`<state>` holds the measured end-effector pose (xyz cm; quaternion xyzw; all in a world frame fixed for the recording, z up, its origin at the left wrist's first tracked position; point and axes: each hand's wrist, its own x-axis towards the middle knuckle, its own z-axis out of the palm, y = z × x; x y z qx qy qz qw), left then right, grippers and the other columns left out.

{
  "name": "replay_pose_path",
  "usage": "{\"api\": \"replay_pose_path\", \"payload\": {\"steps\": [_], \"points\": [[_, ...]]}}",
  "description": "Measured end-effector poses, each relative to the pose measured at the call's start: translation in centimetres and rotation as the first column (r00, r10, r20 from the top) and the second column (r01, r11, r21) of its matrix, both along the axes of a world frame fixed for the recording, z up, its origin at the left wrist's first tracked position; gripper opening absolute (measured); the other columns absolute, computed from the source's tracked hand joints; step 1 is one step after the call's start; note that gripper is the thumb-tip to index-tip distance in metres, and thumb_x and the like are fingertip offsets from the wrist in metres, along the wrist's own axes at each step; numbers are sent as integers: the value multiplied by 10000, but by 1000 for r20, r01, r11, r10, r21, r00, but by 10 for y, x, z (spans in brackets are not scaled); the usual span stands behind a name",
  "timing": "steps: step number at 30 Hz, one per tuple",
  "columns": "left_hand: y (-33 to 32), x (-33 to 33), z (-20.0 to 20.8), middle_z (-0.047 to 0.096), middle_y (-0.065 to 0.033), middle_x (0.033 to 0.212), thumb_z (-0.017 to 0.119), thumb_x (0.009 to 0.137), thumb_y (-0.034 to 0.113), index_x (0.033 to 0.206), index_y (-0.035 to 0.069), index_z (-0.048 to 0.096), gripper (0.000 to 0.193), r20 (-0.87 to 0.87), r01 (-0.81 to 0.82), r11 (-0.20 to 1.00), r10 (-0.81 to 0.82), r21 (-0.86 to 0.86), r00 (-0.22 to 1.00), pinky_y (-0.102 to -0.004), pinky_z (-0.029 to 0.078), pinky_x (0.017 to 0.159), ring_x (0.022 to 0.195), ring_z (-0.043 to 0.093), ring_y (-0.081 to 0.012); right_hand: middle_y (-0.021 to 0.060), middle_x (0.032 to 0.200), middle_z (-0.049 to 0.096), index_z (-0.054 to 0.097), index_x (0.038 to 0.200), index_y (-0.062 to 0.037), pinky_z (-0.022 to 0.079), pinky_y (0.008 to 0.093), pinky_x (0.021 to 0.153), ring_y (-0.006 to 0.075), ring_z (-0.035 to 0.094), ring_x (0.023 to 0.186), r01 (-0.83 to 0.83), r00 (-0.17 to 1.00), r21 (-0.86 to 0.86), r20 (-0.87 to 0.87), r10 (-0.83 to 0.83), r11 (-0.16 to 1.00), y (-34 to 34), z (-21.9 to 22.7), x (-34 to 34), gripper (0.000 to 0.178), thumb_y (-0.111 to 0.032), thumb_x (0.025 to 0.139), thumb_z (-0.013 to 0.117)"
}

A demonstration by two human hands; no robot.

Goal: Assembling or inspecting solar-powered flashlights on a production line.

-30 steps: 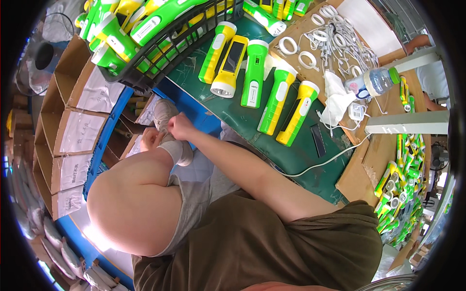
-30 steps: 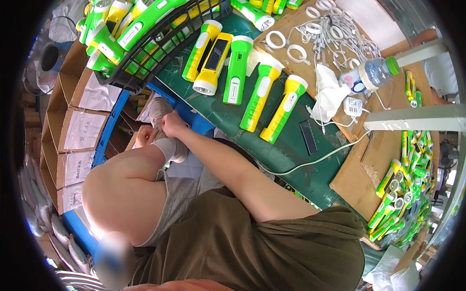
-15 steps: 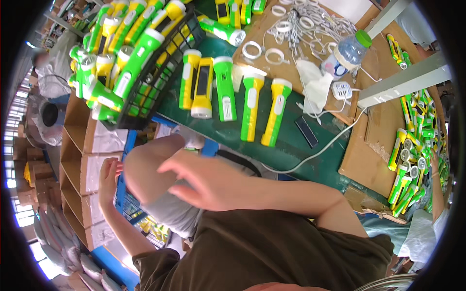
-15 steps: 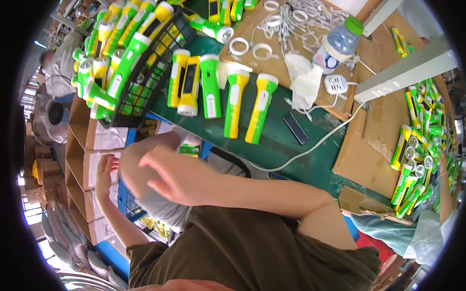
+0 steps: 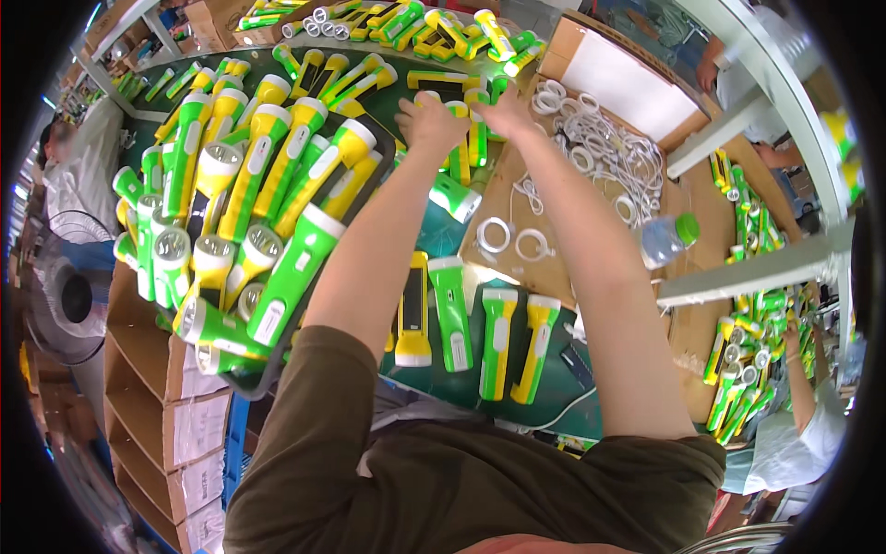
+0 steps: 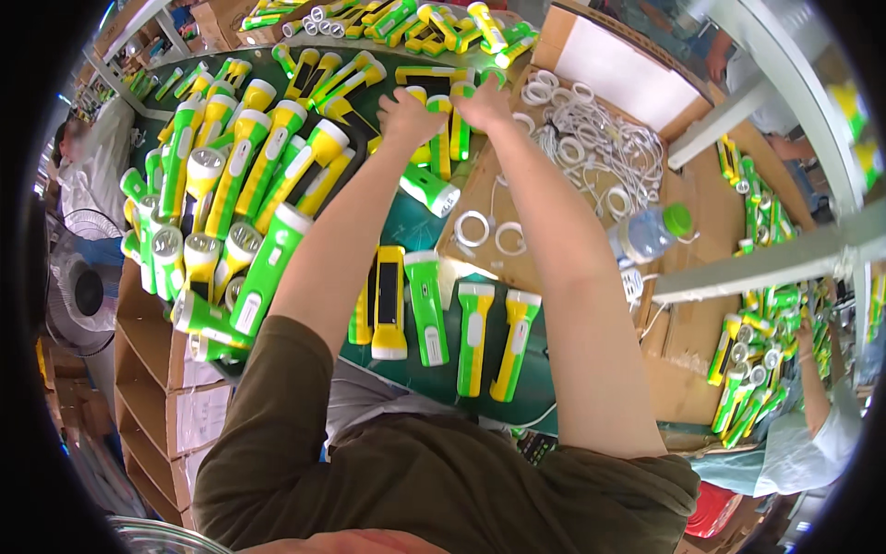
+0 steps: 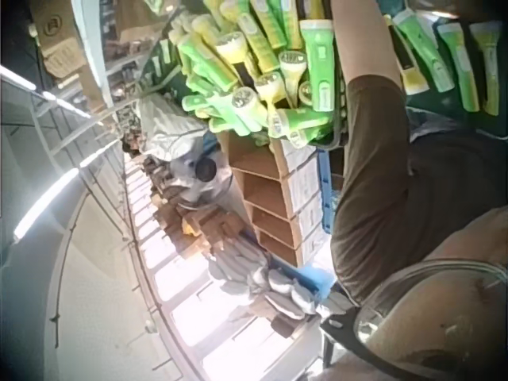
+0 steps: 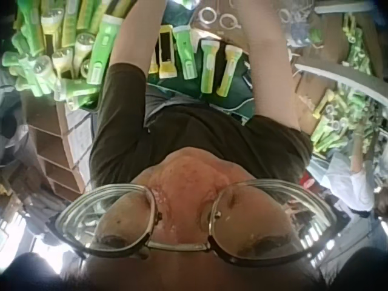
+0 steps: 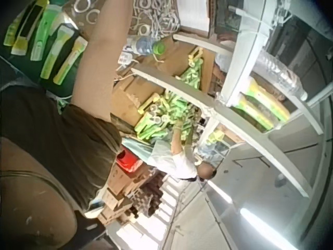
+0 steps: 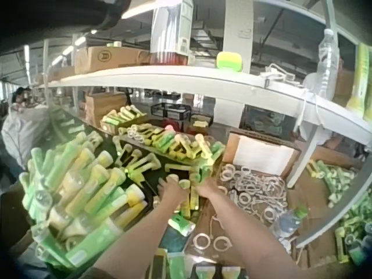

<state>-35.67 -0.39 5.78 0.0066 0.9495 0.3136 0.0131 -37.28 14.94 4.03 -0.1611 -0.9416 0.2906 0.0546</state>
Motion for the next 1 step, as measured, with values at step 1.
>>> {"api": "replay_pose_path", "payload": {"steps": [1], "points": [[9,-10,-8,145,-263,1532,738,755,455,1465,112,228,939,182,-34,999,42,-42,982,-501,324,1085,1346,347,-423,182,1485,367,61,1523,-86,359,373,1084,390,457,1286,99,991,82,86,-106,992,-2,-13,-8,1011,-472,808,663]]}}
